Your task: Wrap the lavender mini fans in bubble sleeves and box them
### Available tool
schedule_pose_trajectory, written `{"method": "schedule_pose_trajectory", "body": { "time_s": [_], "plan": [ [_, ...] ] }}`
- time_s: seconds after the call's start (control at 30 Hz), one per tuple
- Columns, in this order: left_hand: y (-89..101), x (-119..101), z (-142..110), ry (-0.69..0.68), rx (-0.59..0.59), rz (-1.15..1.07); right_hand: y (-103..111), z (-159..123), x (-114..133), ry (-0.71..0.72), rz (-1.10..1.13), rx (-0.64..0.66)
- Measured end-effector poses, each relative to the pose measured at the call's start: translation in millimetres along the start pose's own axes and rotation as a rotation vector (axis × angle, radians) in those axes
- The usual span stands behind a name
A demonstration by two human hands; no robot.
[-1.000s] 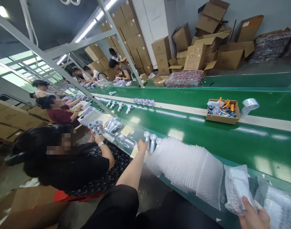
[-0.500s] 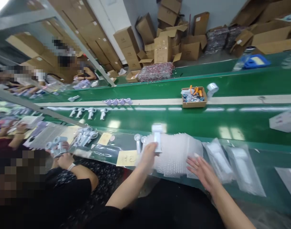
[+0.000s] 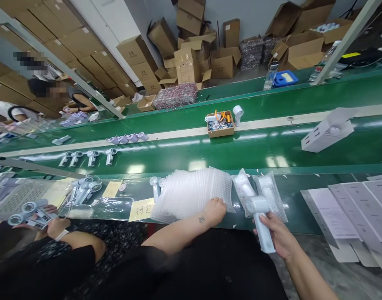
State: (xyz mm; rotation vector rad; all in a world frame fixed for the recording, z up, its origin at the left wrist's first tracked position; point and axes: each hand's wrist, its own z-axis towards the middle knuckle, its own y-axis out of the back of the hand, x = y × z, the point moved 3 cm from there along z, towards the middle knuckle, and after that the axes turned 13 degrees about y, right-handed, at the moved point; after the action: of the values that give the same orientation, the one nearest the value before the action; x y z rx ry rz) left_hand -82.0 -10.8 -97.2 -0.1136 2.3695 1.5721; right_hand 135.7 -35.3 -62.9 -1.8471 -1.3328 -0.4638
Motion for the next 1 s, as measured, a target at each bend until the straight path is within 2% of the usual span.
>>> {"method": "schedule_pose_trajectory", "body": {
  "time_s": [0.1, 0.2, 0.27, 0.37, 0.43, 0.57, 0.63, 0.73, 0.87, 0.93, 1.0],
  "plan": [
    [20.8, -3.3, 12.6, 0.264, -0.005, -0.455, -14.1, -8.3, -2.4, -0.144, 0.06, 0.158],
    [29.8, -9.0, 18.7, 0.371, 0.09, -0.792, -37.7, -1.6, 1.2, -0.165, 0.092, 0.314],
    [32.6, -10.2, 18.5, 0.435, 0.095, -0.93, -45.2, 7.0, 5.1, -0.12, 0.054, 0.354],
    [34.7, -10.3, 11.6, 0.555, 0.016, -1.08, -40.0, 16.1, 3.4, -0.122, -0.078, 0.354],
    [37.9, -14.2, 3.4, 0.457, -0.118, -1.03, -32.6, 17.1, -2.3, -0.148, -0.136, 0.363],
    [41.6, -29.2, -26.6, -0.05, -0.479, -0.606, -24.6, 12.7, -9.3, -0.121, -0.125, 0.339],
    [38.1, -33.4, -41.1, -0.137, -0.568, -0.448, -24.2, 10.2, -7.6, -0.091, -0.12, 0.294],
    [38.3, -43.4, -49.5, -0.215, -0.619, -0.319, -25.9, 8.2, -0.7, -0.065, -0.132, 0.248],
    [44.0, -58.6, -40.0, -0.389, -0.583, -0.139, -25.1, 7.6, 10.9, -0.036, -0.138, 0.224],
    [43.0, -59.2, -34.2, -0.371, -0.557, -0.125, -23.0, 6.1, 14.4, -0.023, -0.111, 0.193],
    [39.5, -58.6, -31.0, -0.275, -0.549, -0.167, -20.7, 3.7, 14.3, -0.037, -0.064, 0.128]
  ]
}}
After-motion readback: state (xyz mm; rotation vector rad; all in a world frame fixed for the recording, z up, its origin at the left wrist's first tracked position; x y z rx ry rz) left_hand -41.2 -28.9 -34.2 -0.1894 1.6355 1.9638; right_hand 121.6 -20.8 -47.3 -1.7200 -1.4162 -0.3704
